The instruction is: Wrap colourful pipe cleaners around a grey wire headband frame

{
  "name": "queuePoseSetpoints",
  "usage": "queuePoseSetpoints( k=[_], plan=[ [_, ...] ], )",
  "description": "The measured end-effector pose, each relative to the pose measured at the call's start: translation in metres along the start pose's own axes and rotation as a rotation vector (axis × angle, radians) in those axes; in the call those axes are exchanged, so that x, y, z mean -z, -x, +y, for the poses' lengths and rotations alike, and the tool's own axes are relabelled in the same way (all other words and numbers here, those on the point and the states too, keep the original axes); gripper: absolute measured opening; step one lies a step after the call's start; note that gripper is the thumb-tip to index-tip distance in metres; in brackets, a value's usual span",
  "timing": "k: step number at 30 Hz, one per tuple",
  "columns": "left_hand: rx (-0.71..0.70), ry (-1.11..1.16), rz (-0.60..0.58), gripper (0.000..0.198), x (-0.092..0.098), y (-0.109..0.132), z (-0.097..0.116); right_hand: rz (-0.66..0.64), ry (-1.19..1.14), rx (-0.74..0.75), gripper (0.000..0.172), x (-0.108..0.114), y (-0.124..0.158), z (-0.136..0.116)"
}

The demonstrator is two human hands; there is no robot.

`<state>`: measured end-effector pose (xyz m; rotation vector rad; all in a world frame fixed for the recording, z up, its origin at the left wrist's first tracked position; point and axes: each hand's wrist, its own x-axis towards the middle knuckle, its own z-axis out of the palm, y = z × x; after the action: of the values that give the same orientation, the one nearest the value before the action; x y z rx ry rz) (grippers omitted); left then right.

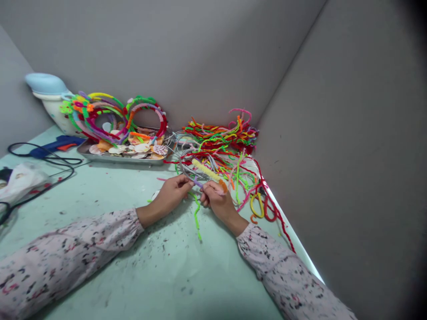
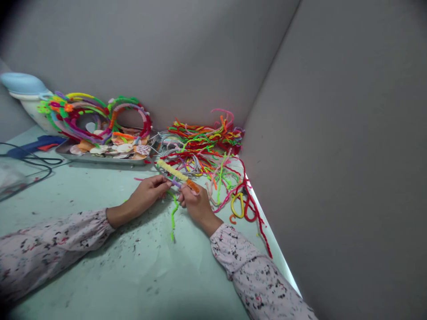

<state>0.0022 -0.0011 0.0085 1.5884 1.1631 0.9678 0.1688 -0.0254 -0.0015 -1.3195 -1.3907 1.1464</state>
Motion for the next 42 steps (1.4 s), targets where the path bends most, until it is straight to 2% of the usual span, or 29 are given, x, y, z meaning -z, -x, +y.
queuePoseSetpoints(
  k=[6, 13, 23, 30, 42],
  plan=[
    [0.039, -0.049, 0.045, 0.024, -0.0003, -0.001, 0.0001, -0.027, 0.024, 0.07, 0.023, 0.0008, 0.0023, -0.0007],
    [0.029, -0.049, 0.055, 0.019, 0.0016, -0.0011, 0.0, -0.066, 0.106, 0.18, 0.028, 0.0017, 0.005, 0.0019],
    [-0.018, -0.003, 0.069, 0.016, -0.0008, -0.0019, -0.0048, -0.052, -0.017, -0.011, 0.022, 0.0005, -0.0005, -0.002],
    [-0.11, 0.07, 0.077, 0.017, -0.0001, -0.0013, -0.0069, -0.058, -0.022, -0.004, 0.019, 0.0008, -0.0005, -0.0032],
    [-0.061, 0.014, 0.089, 0.021, 0.0012, -0.0017, -0.0074, -0.057, -0.048, 0.006, 0.021, 0.0013, 0.0005, -0.0032]
  ],
)
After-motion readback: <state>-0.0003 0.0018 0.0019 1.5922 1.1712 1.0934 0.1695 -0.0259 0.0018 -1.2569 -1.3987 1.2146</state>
